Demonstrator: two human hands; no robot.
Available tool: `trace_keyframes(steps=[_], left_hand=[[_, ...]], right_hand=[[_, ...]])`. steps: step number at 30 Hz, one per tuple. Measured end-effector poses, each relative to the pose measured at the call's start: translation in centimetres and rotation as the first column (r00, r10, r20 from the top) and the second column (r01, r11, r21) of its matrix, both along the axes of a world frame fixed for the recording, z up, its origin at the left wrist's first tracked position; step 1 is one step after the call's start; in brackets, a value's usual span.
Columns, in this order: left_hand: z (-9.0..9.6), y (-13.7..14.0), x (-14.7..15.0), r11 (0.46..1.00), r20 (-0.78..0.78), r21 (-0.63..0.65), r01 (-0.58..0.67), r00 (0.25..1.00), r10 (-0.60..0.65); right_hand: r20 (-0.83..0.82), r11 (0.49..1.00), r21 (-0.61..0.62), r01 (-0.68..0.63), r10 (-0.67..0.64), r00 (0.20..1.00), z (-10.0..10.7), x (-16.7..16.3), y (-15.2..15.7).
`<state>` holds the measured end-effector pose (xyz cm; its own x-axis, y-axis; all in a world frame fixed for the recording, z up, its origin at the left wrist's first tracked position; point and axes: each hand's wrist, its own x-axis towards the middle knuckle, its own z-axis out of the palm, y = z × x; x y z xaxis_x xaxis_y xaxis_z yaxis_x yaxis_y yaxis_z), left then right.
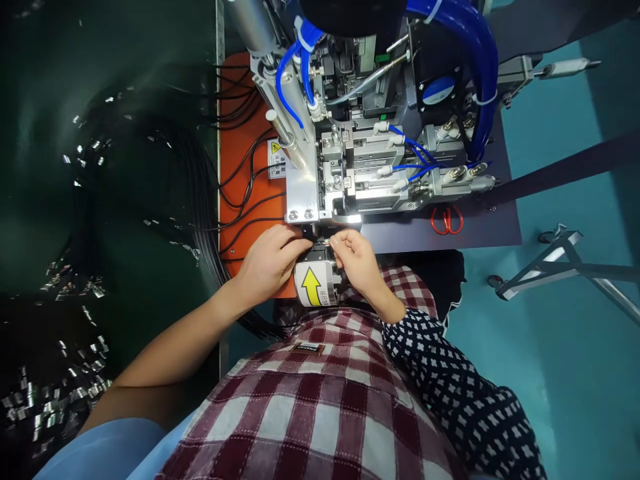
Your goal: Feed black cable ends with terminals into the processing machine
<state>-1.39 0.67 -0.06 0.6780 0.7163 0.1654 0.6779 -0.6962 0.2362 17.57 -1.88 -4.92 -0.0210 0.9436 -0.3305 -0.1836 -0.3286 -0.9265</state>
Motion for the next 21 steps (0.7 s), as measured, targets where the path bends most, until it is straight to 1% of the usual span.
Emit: trace_keyframes(steps=[2, 3, 4, 6, 8, 10, 14, 16, 19, 21], left_hand=[[0.2, -0.8, 0.0, 0.998, -0.100, 0.054, -0.042, 0.994, 0.047], [0.4, -1.1, 0.0, 0.997, -0.138, 0.050, -0.051, 0.989, 0.057], [0.5, -1.4, 0.0, 0.998, -0.164, 0.022, -0.053, 0.985, 0.056], [0.9, -1.7, 0.1, 0.995, -0.178, -0.076, -0.058, 0.983, 0.043], [1.2, -1.6, 0.5, 0.984, -0.157, -0.163, -0.072, 0.986, 0.046], [1.4, -1.4, 0.9, 0.976, -0.124, -0.207, -0.066, 0.991, 0.040], [0.8, -1.2, 1.6, 0.982, -0.062, -0.177, -0.061, 0.997, 0.050], [0.3, -1.4, 1.7, 0.986, -0.029, -0.150, -0.080, 0.997, 0.076], [-0.3, -1.6, 1.8, 0.986, 0.004, -0.137, -0.094, 0.995, 0.096], [-0.5, -1.8, 1.8, 0.987, 0.000, -0.127, -0.103, 0.995, 0.104]], right_hand=[[-0.009, 1.000, -0.004, -0.010, 0.010, 1.000, 0.0, 0.1, 0.0], [-0.013, 1.000, -0.005, -0.017, 0.017, 1.000, 0.0, 0.1, 0.0], [-0.018, 1.000, -0.008, -0.024, 0.024, 1.000, 0.0, 0.2, 0.1], [-0.027, 0.999, -0.012, -0.032, 0.032, 0.999, 0.0, 0.2, 0.2], [-0.030, 0.999, -0.013, -0.031, 0.031, 0.999, 0.0, 0.3, 0.2], [-0.021, 1.000, -0.006, -0.029, 0.029, 0.999, 0.0, 0.2, 0.3], [0.037, 0.999, 0.030, -0.023, 0.022, 0.999, 0.0, 0.0, 0.1], [0.114, 0.997, 0.069, -0.023, 0.015, 0.993, 0.0, 0.0, -0.1], [0.284, 0.989, 0.141, -0.043, 0.001, 0.959, 0.1, 0.2, -0.3], [0.322, 0.987, 0.153, -0.045, -0.007, 0.947, 0.2, 0.2, -0.3]])
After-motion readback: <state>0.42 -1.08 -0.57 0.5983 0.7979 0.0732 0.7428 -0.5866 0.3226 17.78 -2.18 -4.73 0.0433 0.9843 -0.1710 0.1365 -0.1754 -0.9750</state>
